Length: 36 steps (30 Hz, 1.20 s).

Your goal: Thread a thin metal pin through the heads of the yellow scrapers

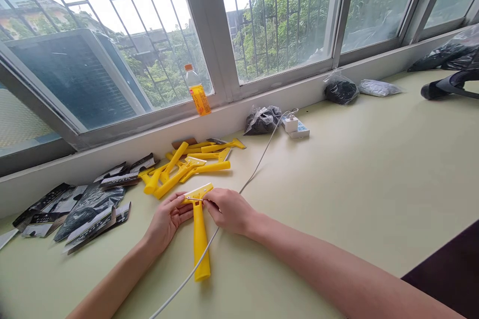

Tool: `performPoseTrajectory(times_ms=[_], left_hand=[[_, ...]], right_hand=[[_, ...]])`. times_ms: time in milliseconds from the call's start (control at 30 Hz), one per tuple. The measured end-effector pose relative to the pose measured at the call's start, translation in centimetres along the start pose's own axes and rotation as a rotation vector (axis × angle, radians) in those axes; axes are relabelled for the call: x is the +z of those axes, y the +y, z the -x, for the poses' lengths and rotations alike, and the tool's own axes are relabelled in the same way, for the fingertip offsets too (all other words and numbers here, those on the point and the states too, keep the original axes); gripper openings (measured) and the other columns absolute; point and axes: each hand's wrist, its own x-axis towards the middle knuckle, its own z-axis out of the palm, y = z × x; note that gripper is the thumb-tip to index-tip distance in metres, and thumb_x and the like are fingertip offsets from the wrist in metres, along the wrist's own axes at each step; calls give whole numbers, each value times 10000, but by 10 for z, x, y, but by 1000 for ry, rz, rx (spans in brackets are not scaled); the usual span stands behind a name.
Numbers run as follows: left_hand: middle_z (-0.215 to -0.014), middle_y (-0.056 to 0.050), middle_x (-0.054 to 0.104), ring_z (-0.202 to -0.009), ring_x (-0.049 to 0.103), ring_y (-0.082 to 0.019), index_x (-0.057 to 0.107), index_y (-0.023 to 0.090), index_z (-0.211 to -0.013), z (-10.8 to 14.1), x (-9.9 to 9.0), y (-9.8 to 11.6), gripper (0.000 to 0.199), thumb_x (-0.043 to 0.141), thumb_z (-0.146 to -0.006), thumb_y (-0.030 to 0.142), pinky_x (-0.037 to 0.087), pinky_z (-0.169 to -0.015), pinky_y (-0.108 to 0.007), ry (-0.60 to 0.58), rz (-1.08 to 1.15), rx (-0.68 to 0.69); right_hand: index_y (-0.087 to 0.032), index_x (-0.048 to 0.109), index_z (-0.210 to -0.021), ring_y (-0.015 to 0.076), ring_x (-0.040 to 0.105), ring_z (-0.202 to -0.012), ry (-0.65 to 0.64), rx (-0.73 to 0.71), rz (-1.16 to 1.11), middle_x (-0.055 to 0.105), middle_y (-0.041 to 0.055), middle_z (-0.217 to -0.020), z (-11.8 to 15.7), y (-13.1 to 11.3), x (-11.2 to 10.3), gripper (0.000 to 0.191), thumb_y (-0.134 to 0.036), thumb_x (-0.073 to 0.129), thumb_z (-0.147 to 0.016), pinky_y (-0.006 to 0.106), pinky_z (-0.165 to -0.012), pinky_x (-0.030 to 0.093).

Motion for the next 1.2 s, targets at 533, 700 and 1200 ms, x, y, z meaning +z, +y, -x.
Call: performPoseTrajectory(times_ms=[533, 700, 1200], left_hand=[[-888, -89, 741, -745, 741, -174, 565, 159, -956, -1, 1, -1, 129, 654, -888, 223, 618, -716, -286, 5, 9, 20], [-917, -108, 745, -778, 751, -189, 555, 160, -968, 0, 1, 0, 122, 642, -895, 205, 621, -721, -295, 9, 12, 13], [-904, -88, 741, -767, 726, -172, 556, 167, -976, -3, -3, -4, 290, 750, -817, 312, 603, -743, -286, -41, -18, 26]], right_hand=[[-191, 657, -842, 143, 560, -714, -12, -29, 9, 657, 26, -813, 0, -5, -3, 181, -143, 522, -951, 244, -682, 440], [-184, 674, -904, 152, 595, -763, 10, -19, -30, 688, 40, -868, -1, -3, -2, 182, -163, 507, -972, 254, -722, 452], [-201, 647, -761, 101, 433, -572, 51, 245, 102, 574, -32, -654, 3, -21, -2, 369, -557, 684, -851, 250, -584, 274]])
